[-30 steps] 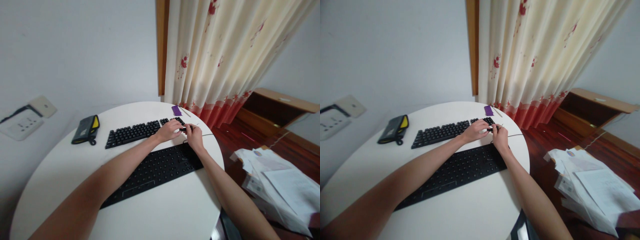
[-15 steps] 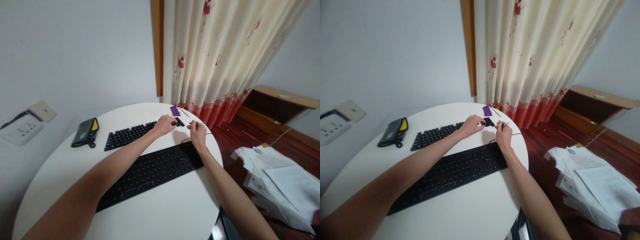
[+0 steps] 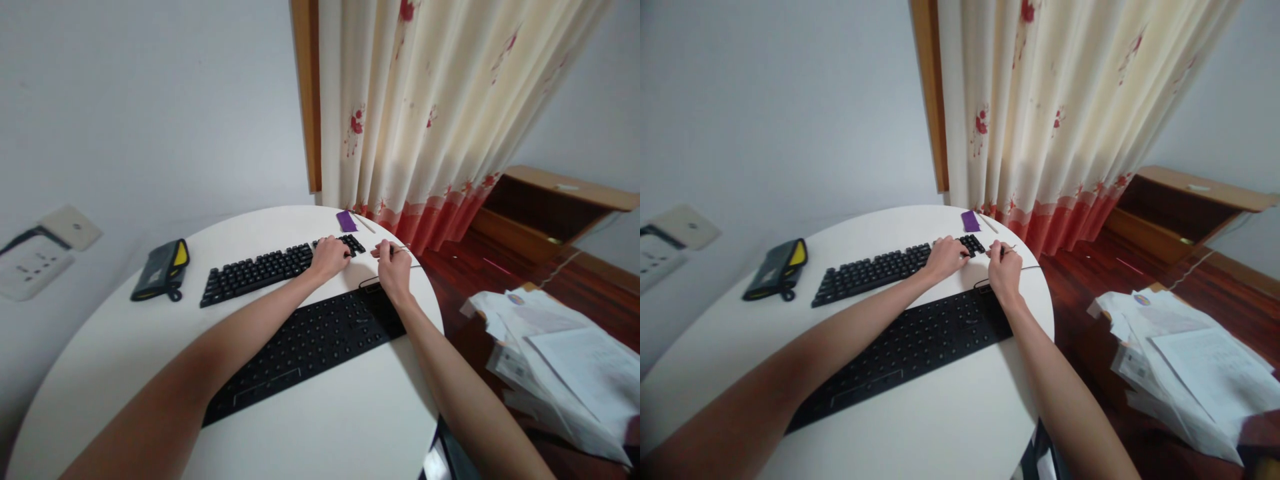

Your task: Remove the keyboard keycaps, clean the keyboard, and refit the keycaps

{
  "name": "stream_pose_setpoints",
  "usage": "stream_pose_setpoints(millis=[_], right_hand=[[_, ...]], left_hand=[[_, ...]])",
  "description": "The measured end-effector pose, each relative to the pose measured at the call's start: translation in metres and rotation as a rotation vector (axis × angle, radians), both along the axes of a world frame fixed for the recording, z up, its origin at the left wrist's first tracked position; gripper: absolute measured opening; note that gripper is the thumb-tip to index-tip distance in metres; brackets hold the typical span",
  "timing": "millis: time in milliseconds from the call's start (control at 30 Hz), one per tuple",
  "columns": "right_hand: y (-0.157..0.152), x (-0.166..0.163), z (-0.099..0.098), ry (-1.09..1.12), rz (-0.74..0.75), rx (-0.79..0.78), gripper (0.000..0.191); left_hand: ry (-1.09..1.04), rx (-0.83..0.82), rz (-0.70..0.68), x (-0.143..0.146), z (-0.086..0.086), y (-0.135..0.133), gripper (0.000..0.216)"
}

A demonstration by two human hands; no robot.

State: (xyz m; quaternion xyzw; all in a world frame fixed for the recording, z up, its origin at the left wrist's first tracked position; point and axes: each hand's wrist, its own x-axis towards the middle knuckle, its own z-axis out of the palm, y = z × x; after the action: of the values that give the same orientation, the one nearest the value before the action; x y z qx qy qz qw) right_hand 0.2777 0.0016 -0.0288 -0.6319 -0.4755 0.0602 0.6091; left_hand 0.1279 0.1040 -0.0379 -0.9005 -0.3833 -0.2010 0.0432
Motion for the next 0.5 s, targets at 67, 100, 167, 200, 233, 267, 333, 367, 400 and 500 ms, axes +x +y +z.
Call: stream_pose_setpoints(millis=[67, 100, 167, 200, 233, 267, 333, 367, 400, 500], right_hand=[[0.0003, 0.0001, -0.0001, -0.001, -0.003, 0.001, 0.046], [0.0001, 0.0001, 0.0002, -0.002, -0.001, 0.001, 0.046], [-0.0007, -0.0002, 0.0012, -0.003, 0.004, -0.001, 0.047], [-0.0013, -0.0004, 0.0018, -0.002, 0.005, -0.004, 0.047], [-0.0018, -0.0006, 0.0024, -0.001, 0.006, -0.007, 0.047], [-0.0022, -0.0008, 0.0028, 0.001, 0.006, -0.011, 0.048], [-0.0027, -0.0012, 0.0032, 0.003, 0.007, -0.015, 0.048], [-0.0027, -0.0013, 0.0031, 0.004, 0.007, -0.016, 0.048], [-0.0026, -0.0013, 0.003, 0.006, 0.009, -0.016, 0.048], [-0.002, -0.001, 0.0026, 0.013, 0.012, -0.006, 0.048]], left_hand=[[-0.015, 0.013, 0.002, -0.0001, -0.0014, 0.0007, 0.015], [-0.025, 0.022, 0.0, 0.0, -0.002, 0.001, 0.015], [-0.049, 0.046, -0.008, 0.0003, -0.0028, 0.0016, 0.013], [-0.06, 0.057, -0.014, 0.0004, -0.003, 0.0018, 0.013], [-0.069, 0.067, -0.019, 0.0006, -0.0031, 0.002, 0.012], [-0.076, 0.074, -0.023, 0.0006, -0.0031, 0.002, 0.011], [-0.083, 0.08, -0.028, 0.0007, -0.0029, 0.002, 0.011], [-0.086, 0.081, -0.026, 0.0007, -0.0026, 0.0019, 0.011], [-0.088, 0.081, -0.022, 0.0008, -0.0024, 0.0018, 0.011], [-0.082, 0.071, -0.016, 0.0011, -0.0022, 0.0021, 0.012]])
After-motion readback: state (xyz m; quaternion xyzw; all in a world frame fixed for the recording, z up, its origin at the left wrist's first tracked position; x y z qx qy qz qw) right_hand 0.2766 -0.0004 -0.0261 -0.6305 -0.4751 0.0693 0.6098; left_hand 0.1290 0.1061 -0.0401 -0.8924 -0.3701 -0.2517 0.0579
